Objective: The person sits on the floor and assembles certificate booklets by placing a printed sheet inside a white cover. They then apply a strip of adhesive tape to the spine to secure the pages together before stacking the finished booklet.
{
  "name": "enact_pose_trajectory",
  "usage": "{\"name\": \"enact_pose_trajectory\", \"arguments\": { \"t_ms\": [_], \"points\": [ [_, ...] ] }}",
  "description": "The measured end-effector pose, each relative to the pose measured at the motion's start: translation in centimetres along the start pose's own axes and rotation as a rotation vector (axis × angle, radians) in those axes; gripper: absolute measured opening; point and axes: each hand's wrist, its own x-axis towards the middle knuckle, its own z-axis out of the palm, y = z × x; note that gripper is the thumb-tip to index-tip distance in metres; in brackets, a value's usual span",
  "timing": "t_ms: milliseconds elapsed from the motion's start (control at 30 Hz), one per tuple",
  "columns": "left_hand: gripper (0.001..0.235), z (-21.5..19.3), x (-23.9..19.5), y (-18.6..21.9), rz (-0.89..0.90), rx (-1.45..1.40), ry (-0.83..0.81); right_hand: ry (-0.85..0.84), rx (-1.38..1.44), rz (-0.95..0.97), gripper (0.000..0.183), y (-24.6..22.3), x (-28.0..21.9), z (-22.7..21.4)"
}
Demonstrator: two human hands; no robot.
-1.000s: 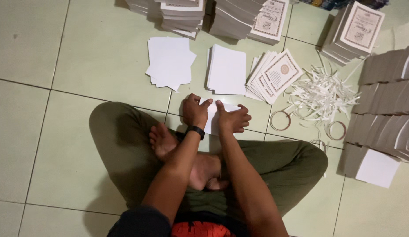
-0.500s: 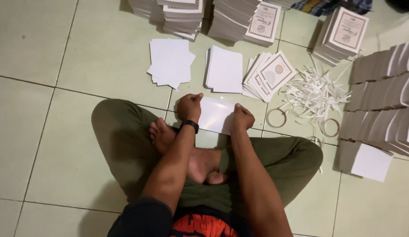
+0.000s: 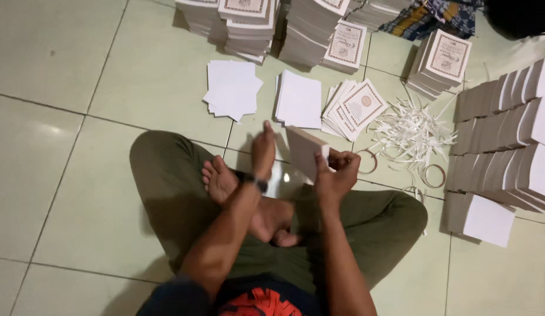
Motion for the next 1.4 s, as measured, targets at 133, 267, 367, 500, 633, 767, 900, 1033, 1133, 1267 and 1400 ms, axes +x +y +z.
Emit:
{"name": "enact_pose_trajectory", "arguments": {
  "t_ms": [133, 267, 367, 500, 633, 767, 900, 1033, 1133, 1267, 1400],
  "points": [
    [0.101, 0.8, -7.2, 2.1, -0.149, -0.392, -0.386, -0.062, -0.313, -0.173, 0.043, -4.1, -5.2, -0.6],
    [0.063, -1.3, -9.3, 3.2, -0.023, -0.441, -0.329, -0.304, -0.297, -0.211, 0.036, -4.8, -8.6, -1.3],
    [0.059, -2.9, -10.4, 3.6, 0.055, -0.343, -0.354, -0.459, -0.097, -0.166, 0.040, -7.4, -9.7, -3.5],
    [0.044, -3.8, -11.7, 4.6, 0.193, -0.119, -0.514, -0.480, 0.342, 0.061, 0.071, -9.6, -8.9, -5.9],
    [0.046, -3.3, -14.6, 8.7, 0.164, 0.065, -0.576, -0.282, -0.035, -0.369, 0.055, -11.3, -6.1, -8.6],
    [0.022, -2.5, -17.1, 11.6, 0.147, 0.408, -0.513, -0.317, -0.209, -0.758, 0.011, -14.3, -4.0, -9.9],
    [0.026, -2.3, -18.0, 11.9, 0.240, 0.616, -0.566, -0.427, -0.207, -0.889, 0.009, -16.3, -3.2, -10.1],
    [0.045, -2.6, -18.8, 12.0, 0.518, 0.520, -0.622, -0.494, -0.261, -0.950, 0.008, -17.0, -2.8, -11.0],
    [0.044, -2.3, -19.2, 12.6, 0.607, 0.528, -0.618, -0.501, -0.308, -1.001, 0.009, -17.1, -2.5, -11.8],
    [0.039, -2.0, -20.2, 14.4, 0.492, 0.682, -0.667, -0.526, -0.418, -1.009, 0.008, -18.1, -2.6, -12.8],
    [0.045, -1.9, -20.7, 12.2, 0.957, 0.988, -0.460, -0.572, -0.437, -1.001, 0.013, -18.5, -2.8, -13.8]
  ]
}}
